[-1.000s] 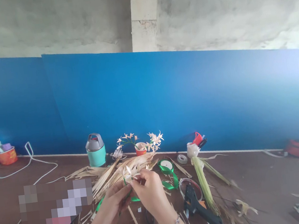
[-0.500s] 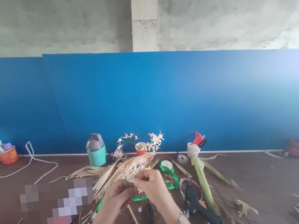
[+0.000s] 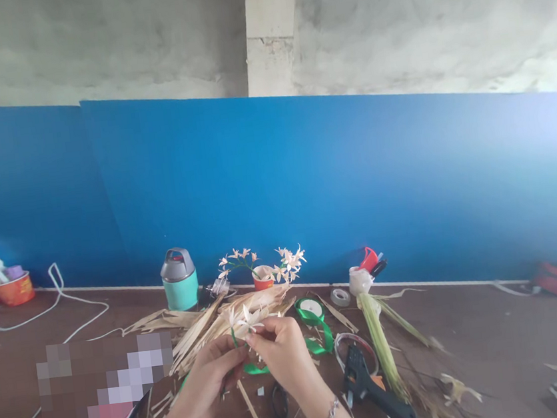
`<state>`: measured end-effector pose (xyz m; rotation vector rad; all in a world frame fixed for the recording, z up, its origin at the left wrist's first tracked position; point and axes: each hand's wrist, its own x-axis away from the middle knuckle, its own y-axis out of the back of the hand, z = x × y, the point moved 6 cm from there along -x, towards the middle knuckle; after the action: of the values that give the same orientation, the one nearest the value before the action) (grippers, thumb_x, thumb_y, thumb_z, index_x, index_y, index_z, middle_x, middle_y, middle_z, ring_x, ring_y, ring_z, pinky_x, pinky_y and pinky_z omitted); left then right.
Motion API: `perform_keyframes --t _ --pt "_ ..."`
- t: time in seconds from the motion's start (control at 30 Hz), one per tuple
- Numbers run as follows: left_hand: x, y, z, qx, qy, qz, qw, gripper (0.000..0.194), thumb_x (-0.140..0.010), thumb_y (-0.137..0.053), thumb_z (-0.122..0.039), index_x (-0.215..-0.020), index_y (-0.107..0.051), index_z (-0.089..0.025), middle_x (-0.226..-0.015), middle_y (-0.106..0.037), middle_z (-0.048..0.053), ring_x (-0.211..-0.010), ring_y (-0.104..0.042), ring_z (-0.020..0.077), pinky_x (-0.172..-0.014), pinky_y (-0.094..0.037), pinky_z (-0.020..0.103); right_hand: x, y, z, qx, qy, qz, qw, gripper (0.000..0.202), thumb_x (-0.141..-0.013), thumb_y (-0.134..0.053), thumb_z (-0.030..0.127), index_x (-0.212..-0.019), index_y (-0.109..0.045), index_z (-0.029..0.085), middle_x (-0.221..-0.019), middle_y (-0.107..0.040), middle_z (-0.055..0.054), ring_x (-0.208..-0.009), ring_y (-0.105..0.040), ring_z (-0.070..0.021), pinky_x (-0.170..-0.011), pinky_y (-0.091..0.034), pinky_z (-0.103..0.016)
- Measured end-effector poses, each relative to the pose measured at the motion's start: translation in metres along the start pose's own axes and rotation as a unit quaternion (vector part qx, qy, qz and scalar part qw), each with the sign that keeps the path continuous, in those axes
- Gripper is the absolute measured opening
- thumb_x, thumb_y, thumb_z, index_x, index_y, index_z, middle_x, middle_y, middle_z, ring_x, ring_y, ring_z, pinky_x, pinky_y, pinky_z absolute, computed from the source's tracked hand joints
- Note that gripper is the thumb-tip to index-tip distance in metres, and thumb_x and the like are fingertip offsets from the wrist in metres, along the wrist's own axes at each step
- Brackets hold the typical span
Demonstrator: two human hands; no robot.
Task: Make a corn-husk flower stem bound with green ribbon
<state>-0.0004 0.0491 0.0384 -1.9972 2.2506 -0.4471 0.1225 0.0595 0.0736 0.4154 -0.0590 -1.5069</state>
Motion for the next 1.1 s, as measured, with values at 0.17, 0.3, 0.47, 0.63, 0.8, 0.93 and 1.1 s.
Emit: perform_keyframes --t 0.17,0.3,0.47,0.63,0.8,0.93,1.1 --pt "0.0 0.0 0.0 0.004 -0.003 0.01 1.0 0.011 -0.067 -0.064 -0.024 -0.063 -0.062 -0.013 -0.058 -0.06 0.001 -0.05 -0.042 0.0078 -0.047 -0.025 0.02 0.003 0.0 0.016 0.06 0.06 -0.02 0.996 0.021 -0.074 -0.057 0.022 -0.054 -0.057 0.017 -0.056 -0.056 0.0 -0.056 -0.052 -0.0143 -0.053 -0.039 -0.024" --pt "-0.001 0.0 0.002 -0.015 -0.016 0.02 1.0 0.015 -0.07 -0.062 -0.026 -0.063 -0.063 -0.013 -0.061 -0.063 0.003 -0.052 -0.046 0.0094 -0.047 -0.027 0.021 0.0 -0.005 0.009 -0.005 0.019 0.034 0.999 0.022 -0.075 -0.056 0.025 -0.056 -0.057 0.016 -0.052 -0.057 0.0 -0.051 -0.053 -0.0144 -0.052 -0.04 -0.024" --pt "-0.003 0.001 0.007 -0.003 -0.006 0.015 1.0 0.023 -0.073 -0.061 -0.032 -0.06 -0.061 -0.013 -0.058 -0.061 0.002 -0.049 -0.045 0.0089 -0.045 -0.026 0.021 -0.002 -0.005 0.003 -0.033 0.003 0.028 0.999 0.026 -0.074 -0.056 0.025 -0.049 -0.054 0.016 -0.051 -0.056 0.0 -0.05 -0.051 -0.0131 -0.051 -0.038 -0.024" --pt "-0.003 0.001 0.01 0.055 0.038 0.011 0.998 0.017 -0.068 -0.065 -0.029 -0.065 -0.062 -0.014 -0.059 -0.061 0.002 -0.051 -0.047 0.009 -0.047 -0.029 0.02 -0.002 -0.01 -0.004 -0.089 -0.022 0.03 0.995 0.024 -0.072 -0.06 0.027 -0.051 -0.058 0.015 -0.051 -0.056 0.0 -0.048 -0.049 -0.0114 -0.049 -0.036 -0.023" --pt "-0.001 -0.001 0.011 0.121 0.09 0.014 0.988 0.009 -0.062 -0.064 -0.022 -0.065 -0.063 -0.013 -0.059 -0.062 0.002 -0.049 -0.047 0.0083 -0.045 -0.026 0.02 -0.002 -0.014 -0.013 -0.124 -0.068 0.045 0.989 0.021 -0.071 -0.064 0.031 -0.061 -0.066 0.013 -0.048 -0.057 0.0 -0.043 -0.042 -0.0081 -0.044 -0.029 -0.021" --pt "-0.001 -0.002 0.012 0.114 0.093 0.018 0.989 0.011 -0.06 -0.064 -0.023 -0.064 -0.062 -0.013 -0.058 -0.063 0.003 -0.05 -0.048 0.0091 -0.046 -0.027 0.02 -0.001 -0.015 -0.012 -0.121 -0.07 0.046 0.989 0.022 -0.069 -0.066 0.033 -0.061 -0.067 0.013 -0.047 -0.055 0.001 -0.043 -0.042 -0.0084 -0.044 -0.032 -0.021" --pt "-0.001 0.002 0.011 0.059 0.069 -0.005 0.996 0.016 -0.064 -0.065 -0.03 -0.065 -0.061 -0.015 -0.059 -0.065 0.001 -0.052 -0.053 0.0114 -0.048 -0.029 0.021 -0.001 -0.014 -0.016 -0.123 -0.093 0.015 0.988 0.022 -0.065 -0.067 0.034 -0.058 -0.067 0.014 -0.047 -0.054 0.002 -0.042 -0.039 -0.0076 -0.042 -0.031 -0.021"
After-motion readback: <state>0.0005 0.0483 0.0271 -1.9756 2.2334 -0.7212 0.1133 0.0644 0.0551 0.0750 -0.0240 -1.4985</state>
